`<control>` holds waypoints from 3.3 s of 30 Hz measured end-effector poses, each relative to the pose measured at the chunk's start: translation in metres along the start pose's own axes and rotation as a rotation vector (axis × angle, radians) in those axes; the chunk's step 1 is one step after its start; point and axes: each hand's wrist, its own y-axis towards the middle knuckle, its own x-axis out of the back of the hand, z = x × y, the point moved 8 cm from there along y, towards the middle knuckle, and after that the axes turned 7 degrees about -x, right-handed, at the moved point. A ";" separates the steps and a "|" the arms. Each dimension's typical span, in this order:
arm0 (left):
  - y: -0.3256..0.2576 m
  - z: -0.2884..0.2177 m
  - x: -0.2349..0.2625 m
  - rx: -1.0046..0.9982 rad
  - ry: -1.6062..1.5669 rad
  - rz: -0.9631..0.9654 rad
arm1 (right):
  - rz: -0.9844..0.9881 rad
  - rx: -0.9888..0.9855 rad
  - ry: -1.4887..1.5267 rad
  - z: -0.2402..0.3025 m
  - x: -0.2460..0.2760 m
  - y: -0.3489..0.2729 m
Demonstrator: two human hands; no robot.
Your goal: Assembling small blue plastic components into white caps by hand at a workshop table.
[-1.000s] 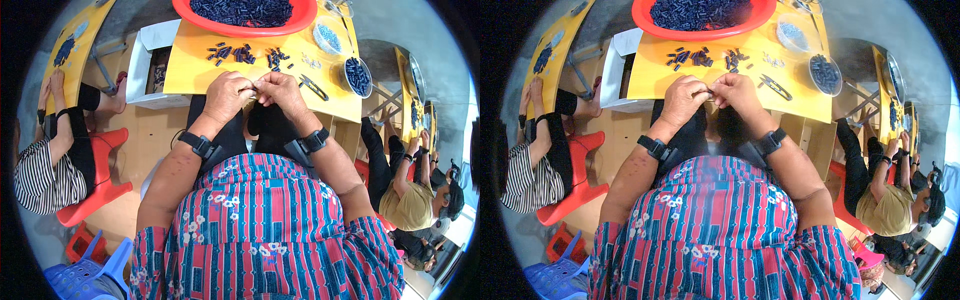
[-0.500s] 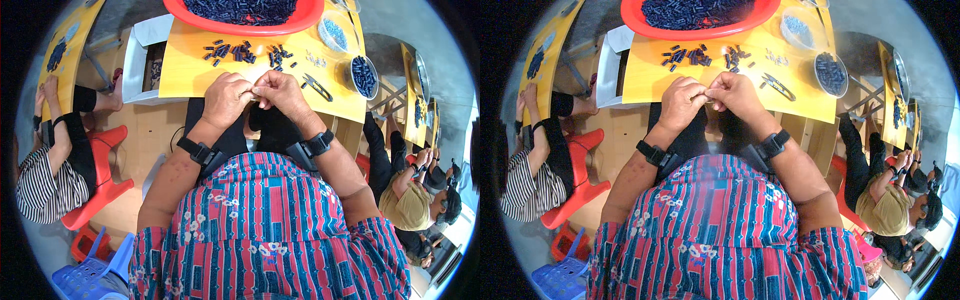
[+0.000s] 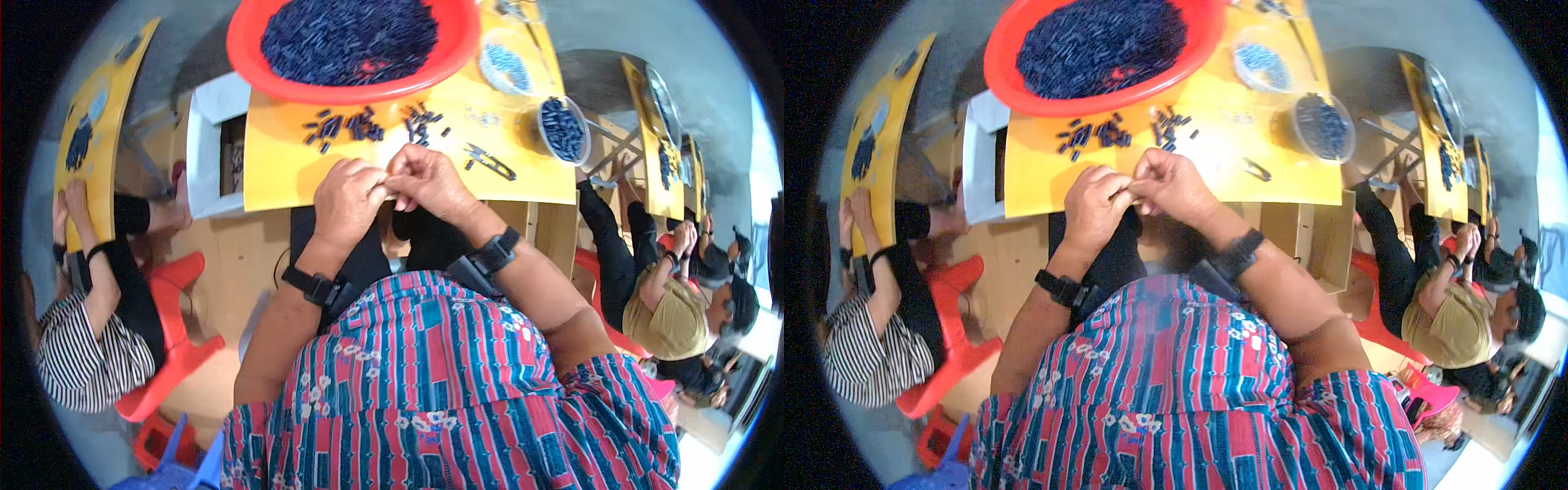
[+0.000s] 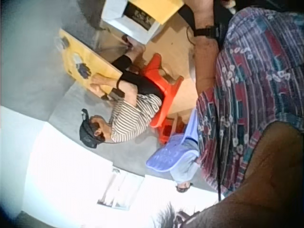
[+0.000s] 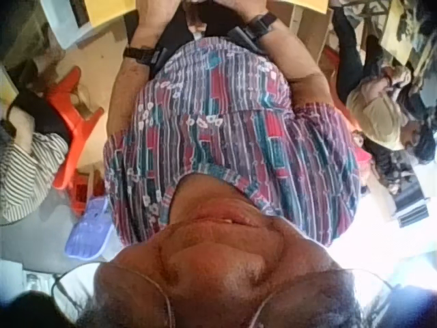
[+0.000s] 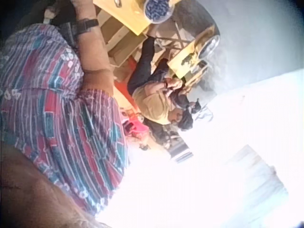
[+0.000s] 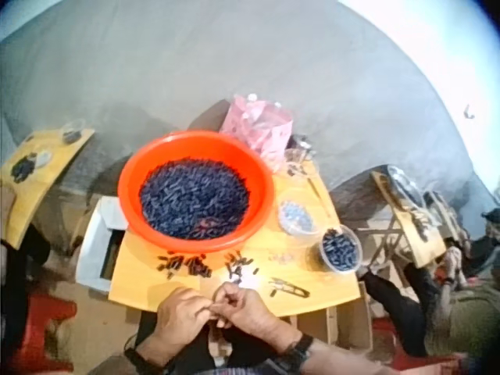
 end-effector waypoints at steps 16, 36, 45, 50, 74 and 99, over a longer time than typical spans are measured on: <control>0.001 0.008 0.007 0.138 -0.190 -0.092 | -0.179 0.330 -0.051 0.012 0.003 -0.006; -0.041 0.027 0.006 0.100 -0.188 0.127 | -1.113 0.351 -0.938 0.086 0.250 -0.072; -0.044 0.029 0.007 0.114 -0.192 0.133 | -0.675 0.676 -0.900 0.050 0.106 -0.060; -0.044 0.029 0.004 0.124 -0.204 0.143 | -0.635 0.546 -1.158 0.034 0.089 -0.038; -0.041 0.037 -0.001 0.235 -0.433 0.138 | -0.316 0.825 -0.736 0.043 0.029 -0.039; -0.031 0.015 0.020 0.256 -0.734 -0.122 | 0.111 0.424 -0.004 0.035 -0.026 -0.030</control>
